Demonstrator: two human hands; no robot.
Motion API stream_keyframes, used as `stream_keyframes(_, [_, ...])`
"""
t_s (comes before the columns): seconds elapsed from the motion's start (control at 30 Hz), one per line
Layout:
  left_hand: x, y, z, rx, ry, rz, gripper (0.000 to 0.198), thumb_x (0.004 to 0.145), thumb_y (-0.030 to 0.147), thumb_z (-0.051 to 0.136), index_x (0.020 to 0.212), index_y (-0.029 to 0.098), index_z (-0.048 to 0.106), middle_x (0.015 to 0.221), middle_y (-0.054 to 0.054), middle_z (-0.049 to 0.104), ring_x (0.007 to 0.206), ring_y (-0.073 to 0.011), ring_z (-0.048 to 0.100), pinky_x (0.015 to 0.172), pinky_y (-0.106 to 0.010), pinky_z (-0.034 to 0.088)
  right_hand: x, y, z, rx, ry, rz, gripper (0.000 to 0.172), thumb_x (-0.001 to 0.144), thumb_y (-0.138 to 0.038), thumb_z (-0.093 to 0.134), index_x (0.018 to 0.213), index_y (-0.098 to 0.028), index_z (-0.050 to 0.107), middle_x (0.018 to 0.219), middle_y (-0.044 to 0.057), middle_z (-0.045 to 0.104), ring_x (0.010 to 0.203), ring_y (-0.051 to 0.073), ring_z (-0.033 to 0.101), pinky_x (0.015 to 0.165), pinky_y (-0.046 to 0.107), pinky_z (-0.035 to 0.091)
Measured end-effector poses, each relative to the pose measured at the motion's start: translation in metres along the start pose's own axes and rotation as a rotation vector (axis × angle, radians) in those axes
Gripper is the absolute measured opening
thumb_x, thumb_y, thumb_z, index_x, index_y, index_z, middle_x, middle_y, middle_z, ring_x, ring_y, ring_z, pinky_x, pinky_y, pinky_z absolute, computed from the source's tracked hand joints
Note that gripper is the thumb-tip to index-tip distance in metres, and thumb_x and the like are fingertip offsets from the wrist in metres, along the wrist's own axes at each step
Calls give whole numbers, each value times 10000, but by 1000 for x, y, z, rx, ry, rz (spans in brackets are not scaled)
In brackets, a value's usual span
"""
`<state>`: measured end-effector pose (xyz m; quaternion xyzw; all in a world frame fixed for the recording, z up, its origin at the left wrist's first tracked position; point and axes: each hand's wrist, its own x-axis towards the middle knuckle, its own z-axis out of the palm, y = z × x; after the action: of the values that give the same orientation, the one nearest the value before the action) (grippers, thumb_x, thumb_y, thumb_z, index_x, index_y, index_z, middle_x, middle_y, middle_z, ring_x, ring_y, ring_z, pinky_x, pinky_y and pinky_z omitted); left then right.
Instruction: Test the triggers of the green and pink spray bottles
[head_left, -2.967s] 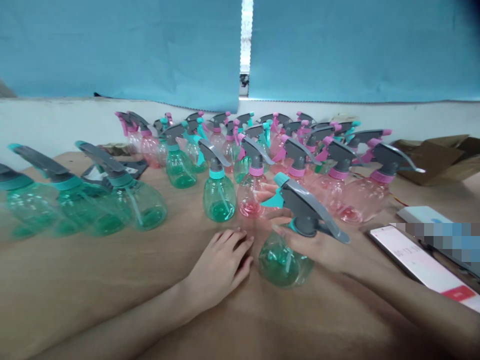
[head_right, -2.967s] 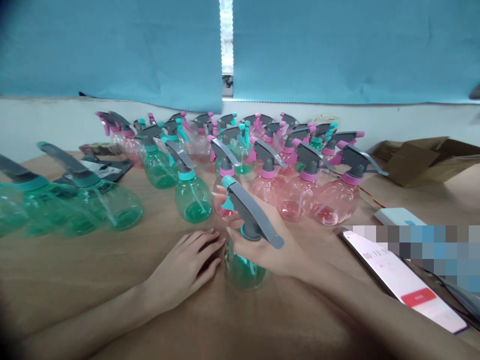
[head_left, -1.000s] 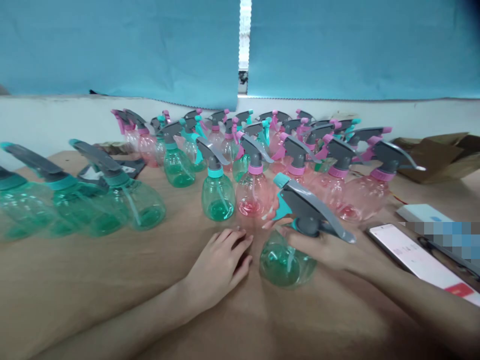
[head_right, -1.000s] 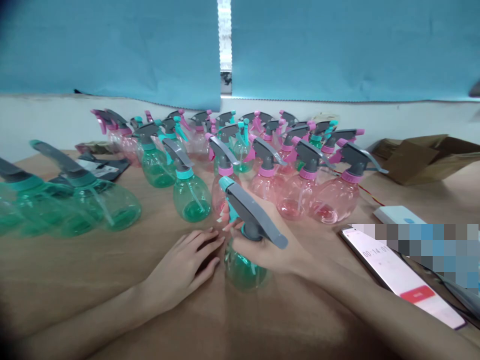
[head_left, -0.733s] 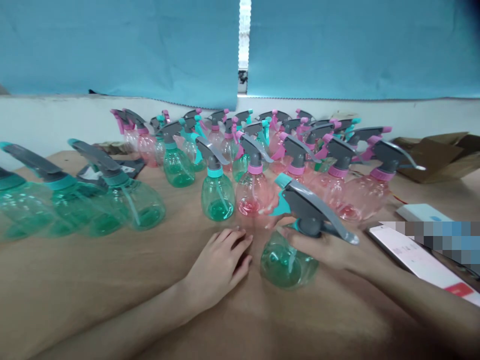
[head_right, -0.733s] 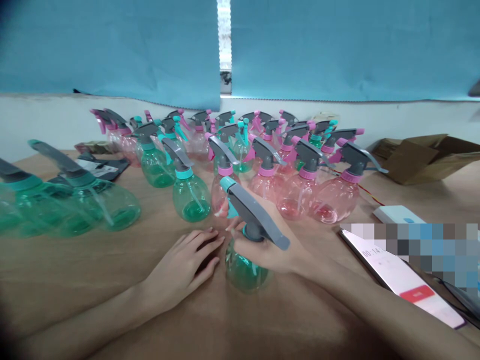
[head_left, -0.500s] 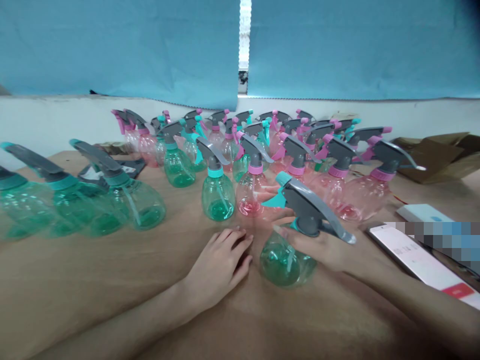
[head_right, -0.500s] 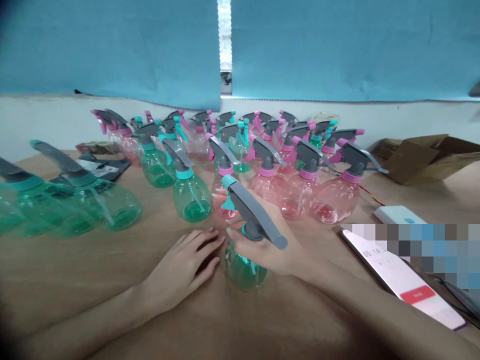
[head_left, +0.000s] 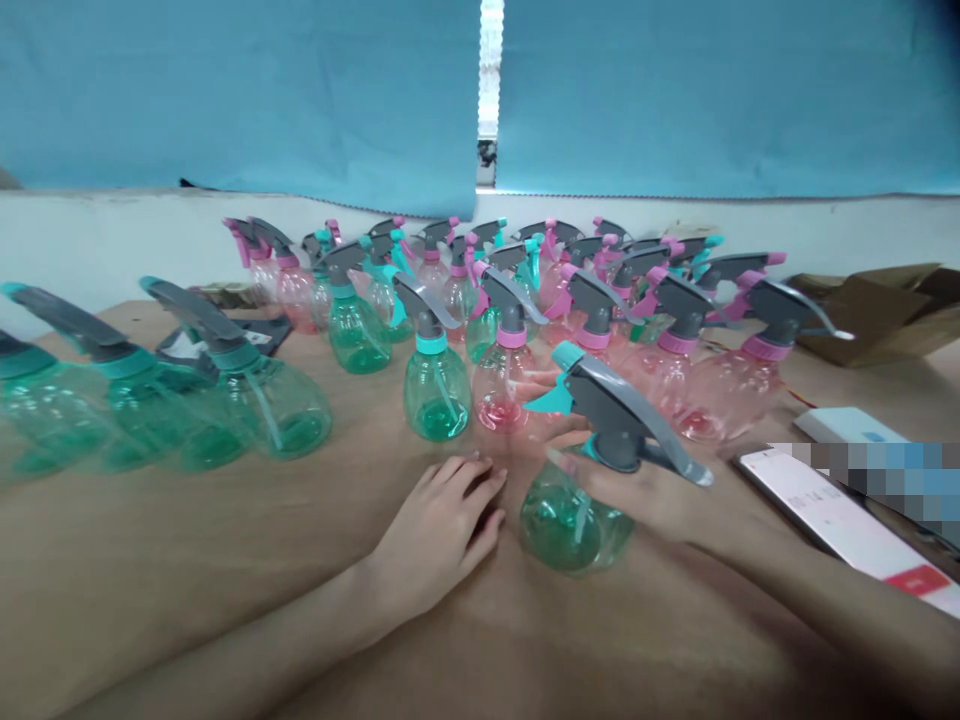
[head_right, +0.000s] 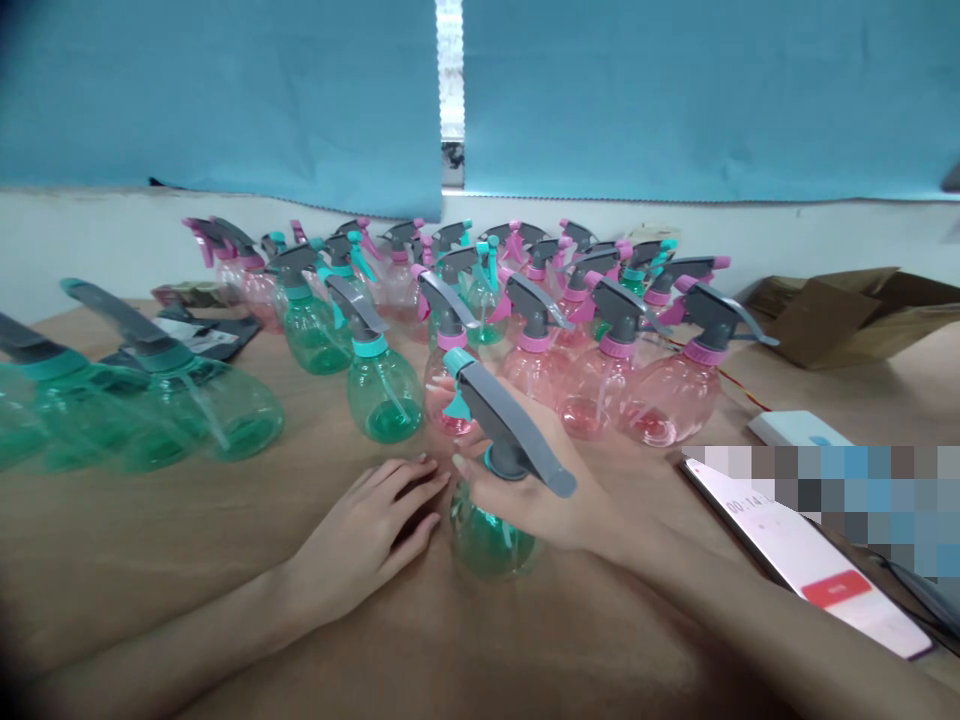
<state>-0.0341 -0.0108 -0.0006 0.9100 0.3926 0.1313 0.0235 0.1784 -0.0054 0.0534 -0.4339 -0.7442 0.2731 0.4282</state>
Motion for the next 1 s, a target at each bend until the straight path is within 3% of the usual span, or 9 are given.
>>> stream_keyframes(0.6, [0, -1, 1, -19, 48, 20, 325, 932, 228, 460, 1238, 159, 545, 1201, -109, 599, 1139, -268, 520, 944, -444, 443, -3, 12, 2, -145, 61, -4, 278, 805, -491, 522, 735, -270, 676, 852, 27, 702, 797, 217, 675, 705, 367, 590])
stream_keyframes(0.87, [1, -2, 1, -23, 48, 20, 324, 919, 213, 486, 1229, 145, 549, 1194, -111, 601, 1130, -269, 527, 940, -441, 450, 0, 3, -1, -161, 28, 11, 205, 789, -425, 531, 726, -272, 651, 833, 20, 695, 780, 209, 671, 688, 358, 593])
stream_keyframes(1.0, [0, -1, 1, -23, 57, 20, 316, 930, 221, 463, 1228, 164, 553, 1196, -105, 604, 1130, -267, 528, 942, -443, 447, 0, 5, -1, -160, 50, 5, 247, 790, -468, 521, 709, -278, 657, 823, 19, 697, 791, 212, 675, 703, 353, 590])
